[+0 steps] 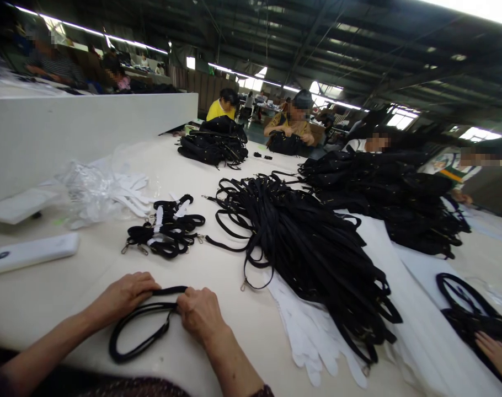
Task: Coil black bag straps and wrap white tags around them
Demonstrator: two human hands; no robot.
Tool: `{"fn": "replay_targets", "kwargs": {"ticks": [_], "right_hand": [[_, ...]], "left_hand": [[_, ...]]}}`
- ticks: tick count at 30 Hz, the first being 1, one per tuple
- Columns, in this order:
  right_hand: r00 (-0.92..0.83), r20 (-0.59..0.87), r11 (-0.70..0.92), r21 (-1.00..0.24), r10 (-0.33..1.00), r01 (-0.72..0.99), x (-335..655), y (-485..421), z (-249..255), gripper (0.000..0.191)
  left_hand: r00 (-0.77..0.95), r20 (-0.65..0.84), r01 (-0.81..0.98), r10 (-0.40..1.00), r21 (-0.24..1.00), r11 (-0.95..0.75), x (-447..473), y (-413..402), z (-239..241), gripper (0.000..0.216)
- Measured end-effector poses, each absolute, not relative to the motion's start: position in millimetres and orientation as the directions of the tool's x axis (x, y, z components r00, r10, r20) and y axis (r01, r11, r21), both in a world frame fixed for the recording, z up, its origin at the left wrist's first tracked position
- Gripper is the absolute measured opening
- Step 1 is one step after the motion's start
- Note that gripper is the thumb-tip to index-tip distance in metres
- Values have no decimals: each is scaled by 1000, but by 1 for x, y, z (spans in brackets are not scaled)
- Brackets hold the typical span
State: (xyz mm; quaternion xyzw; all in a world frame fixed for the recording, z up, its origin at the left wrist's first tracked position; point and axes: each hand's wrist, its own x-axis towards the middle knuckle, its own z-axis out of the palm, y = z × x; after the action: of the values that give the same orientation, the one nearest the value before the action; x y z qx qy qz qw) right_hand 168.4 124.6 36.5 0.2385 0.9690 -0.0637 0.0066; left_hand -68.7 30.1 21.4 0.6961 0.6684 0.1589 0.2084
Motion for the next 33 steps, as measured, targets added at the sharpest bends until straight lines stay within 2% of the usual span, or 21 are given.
{"fn": "replay_targets", "kwargs": {"ticks": [7,11,19,20,23,25,28,33], "right_hand": [[-878,77,879,-115,471,462,170,116,21,7],[-865,138,874,-128,483,468,165,114,15,19],[-781,179,801,-160,599,577,159,103,16,3],[-780,180,800,-161,600,578,158,103,16,3],[-782,175,801,-161,598,576,156,104,14,3],[-784,157,799,-159,600,579,156,105,14,4],[-793,113,799,-154,599,582,159,107,16,6],[-798,64,794,-172,599,582,171,114,21,9]], "left_hand": [[-19,-16,868,1000,496,24,-60,21,17,26],[-31,-13,867,999,498,33,-59,17,14,27],[-4,39,890,999,456,-14,-47,4,20,31],[3,34,898,999,440,-17,-45,1,23,36],[15,-28,924,1000,383,-4,-40,-7,31,70],[24,-74,934,997,356,4,-37,-11,34,81],[33,-69,946,997,325,-8,-35,-12,32,70],[75,61,961,995,264,-88,-37,-1,26,46]]}}
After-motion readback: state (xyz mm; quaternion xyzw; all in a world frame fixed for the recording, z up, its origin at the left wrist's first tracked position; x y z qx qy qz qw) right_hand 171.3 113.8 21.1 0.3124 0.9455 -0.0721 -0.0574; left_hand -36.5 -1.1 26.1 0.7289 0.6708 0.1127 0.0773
